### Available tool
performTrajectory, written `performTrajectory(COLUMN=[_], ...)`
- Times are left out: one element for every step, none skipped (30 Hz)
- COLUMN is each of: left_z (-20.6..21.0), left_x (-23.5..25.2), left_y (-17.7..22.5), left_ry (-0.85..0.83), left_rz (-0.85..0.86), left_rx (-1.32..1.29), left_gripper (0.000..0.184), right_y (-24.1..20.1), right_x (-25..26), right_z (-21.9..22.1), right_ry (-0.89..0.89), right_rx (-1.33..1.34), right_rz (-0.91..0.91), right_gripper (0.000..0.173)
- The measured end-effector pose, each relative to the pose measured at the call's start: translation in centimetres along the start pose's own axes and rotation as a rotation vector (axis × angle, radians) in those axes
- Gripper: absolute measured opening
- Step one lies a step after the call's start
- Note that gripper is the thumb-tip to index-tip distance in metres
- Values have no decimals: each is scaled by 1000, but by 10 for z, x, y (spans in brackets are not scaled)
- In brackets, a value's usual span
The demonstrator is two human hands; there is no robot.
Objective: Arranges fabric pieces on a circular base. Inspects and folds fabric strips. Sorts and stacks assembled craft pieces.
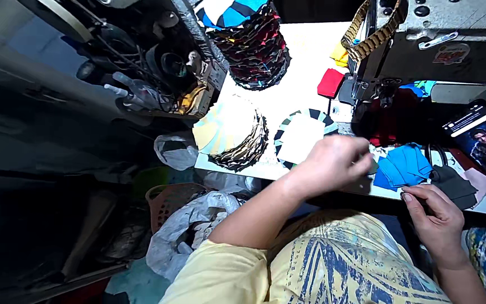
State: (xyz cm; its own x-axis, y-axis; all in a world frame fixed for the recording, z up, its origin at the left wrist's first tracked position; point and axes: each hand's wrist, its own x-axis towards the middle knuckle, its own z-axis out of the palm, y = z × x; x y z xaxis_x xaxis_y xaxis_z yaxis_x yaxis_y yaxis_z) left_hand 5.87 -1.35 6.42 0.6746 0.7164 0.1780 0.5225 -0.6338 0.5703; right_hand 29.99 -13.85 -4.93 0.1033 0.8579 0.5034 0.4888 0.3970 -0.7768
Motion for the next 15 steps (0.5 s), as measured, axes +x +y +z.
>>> performTrajectory(left_z=[-13,-25,-33,-39,-42,-44,-47,-48,-49,-50,-50,-49,-49,-50,-52], left_x=[3,8,16,26,38,50,62,73,84,93,101,107,113,117,121], left_y=[-9,-19,-32,-46,-60,-73,-85,-95,-104,-112,-118,-124,-127,-126,-122], left_ry=[3,28,64,108,147,177,178,170,160,142,119,106,99,82,65], left_rz=[-73,-135,-179,-203,-216,-239,-281,-333,-396,-465,-523,-558,-576,-588,-589], left_rx=[40,73,95,105,107,108,107,96,75,58,49,55,75,94,112], left_gripper=[24,24,25,26,27,28,31,35,39,44,49,53,56,59,63], right_y=[0,0,0,-1,-1,-2,-2,-2,-2,-2,-1,-1,-1,-1,-1], right_x=[0,1,1,2,2,2,2,1,1,0,0,0,0,0,0], right_z=[0,0,1,1,2,2,2,1,1,1,1,1,1,1,1], right_ry=[1,4,8,10,12,12,13,14,18,17,19,20,21,25,28], right_rx=[-6,-12,-14,-19,-26,-31,-31,-29,-26,-24,-24,-29,-36,-44,-52], right_rz=[-1,-2,-3,-2,-1,2,4,6,7,9,5,-1,-5,-9,-10], right_gripper=[18,18,18,19,19,19,18,18,18,18,18,18,18,18,18])
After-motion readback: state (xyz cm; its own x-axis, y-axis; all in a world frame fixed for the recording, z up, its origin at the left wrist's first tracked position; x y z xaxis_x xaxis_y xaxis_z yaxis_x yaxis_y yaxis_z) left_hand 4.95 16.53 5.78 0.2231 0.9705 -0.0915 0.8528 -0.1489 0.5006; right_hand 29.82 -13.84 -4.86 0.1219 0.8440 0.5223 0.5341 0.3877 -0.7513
